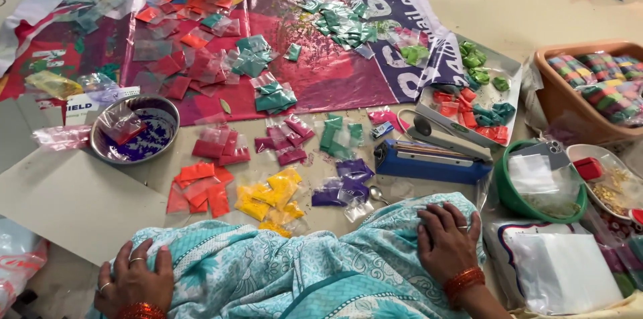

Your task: Sealing small plastic bags containing colored powders using a heat sealer.

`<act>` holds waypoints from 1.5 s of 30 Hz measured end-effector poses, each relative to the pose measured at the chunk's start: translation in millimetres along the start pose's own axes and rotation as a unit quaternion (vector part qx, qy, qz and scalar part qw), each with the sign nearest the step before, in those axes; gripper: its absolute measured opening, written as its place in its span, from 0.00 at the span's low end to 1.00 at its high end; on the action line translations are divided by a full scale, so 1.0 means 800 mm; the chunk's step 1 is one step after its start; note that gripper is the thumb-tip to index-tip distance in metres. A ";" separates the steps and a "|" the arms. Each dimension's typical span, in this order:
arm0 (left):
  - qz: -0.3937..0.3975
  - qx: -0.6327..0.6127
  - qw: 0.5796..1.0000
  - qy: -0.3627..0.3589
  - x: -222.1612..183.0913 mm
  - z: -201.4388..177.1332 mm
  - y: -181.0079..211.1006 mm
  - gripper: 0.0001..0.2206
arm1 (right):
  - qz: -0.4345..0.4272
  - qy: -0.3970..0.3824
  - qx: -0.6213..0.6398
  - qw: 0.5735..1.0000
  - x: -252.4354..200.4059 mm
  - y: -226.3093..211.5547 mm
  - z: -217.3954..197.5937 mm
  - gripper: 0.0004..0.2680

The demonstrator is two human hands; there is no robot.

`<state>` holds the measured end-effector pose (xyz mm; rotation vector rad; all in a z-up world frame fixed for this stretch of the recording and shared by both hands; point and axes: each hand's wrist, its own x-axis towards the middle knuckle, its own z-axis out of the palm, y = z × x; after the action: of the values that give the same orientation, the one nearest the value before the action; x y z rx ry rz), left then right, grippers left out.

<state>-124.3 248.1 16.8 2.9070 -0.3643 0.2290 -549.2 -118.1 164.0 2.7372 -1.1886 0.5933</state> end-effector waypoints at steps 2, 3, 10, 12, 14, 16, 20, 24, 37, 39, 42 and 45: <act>-0.002 0.002 1.000 0.003 0.001 0.006 -0.001 0.21 | 0.002 -0.001 0.004 1.000 0.001 0.000 0.001 0.12; -0.003 0.002 1.000 0.007 0.002 0.009 -0.002 0.21 | 0.005 -0.002 0.007 1.000 0.001 0.001 0.001 0.12; -0.010 -0.015 1.000 0.023 0.001 0.004 0.004 0.18 | 0.005 -0.016 0.015 1.000 0.009 0.000 0.003 0.11; -0.031 -0.045 0.998 -0.021 0.004 -0.006 0.010 0.32 | 0.038 -0.032 0.032 0.998 0.010 0.003 0.004 0.17; -0.008 -0.082 0.994 0.068 -0.009 -0.056 0.036 0.36 | 0.041 -0.009 0.095 0.995 0.000 0.017 0.015 0.22; 0.016 -0.117 0.981 0.155 -0.018 -0.076 0.044 0.40 | 0.046 0.014 0.158 0.986 -0.007 0.024 0.023 0.28; 0.047 -0.146 0.967 0.203 -0.026 -0.061 0.028 0.42 | 0.066 0.043 0.168 0.983 -0.013 0.024 0.023 0.33; 0.061 -0.202 0.954 0.213 -0.025 -0.077 0.031 0.41 | 0.088 0.049 0.134 0.986 -0.014 0.021 0.027 0.34; 0.097 -0.249 0.936 0.229 -0.024 -0.088 0.047 0.45 | 0.136 0.035 0.078 0.987 -0.018 0.046 0.052 0.35; 0.065 -0.157 0.953 0.252 -0.026 -0.072 0.037 0.45 | 0.035 0.105 0.059 0.992 -0.018 0.050 0.054 0.21; 0.021 -0.046 0.987 0.153 -0.022 -0.061 0.036 0.36 | 0.056 0.091 0.006 0.994 -0.021 0.064 0.071 0.29; 0.044 0.011 0.997 0.058 -0.010 0.001 0.014 0.19 | 0.104 0.020 0.116 0.988 -0.004 0.052 0.044 0.34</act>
<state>-134.6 238.9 16.6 2.8856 -0.4745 0.4162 -570.1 -152.7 127.9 2.7871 -1.4937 0.8564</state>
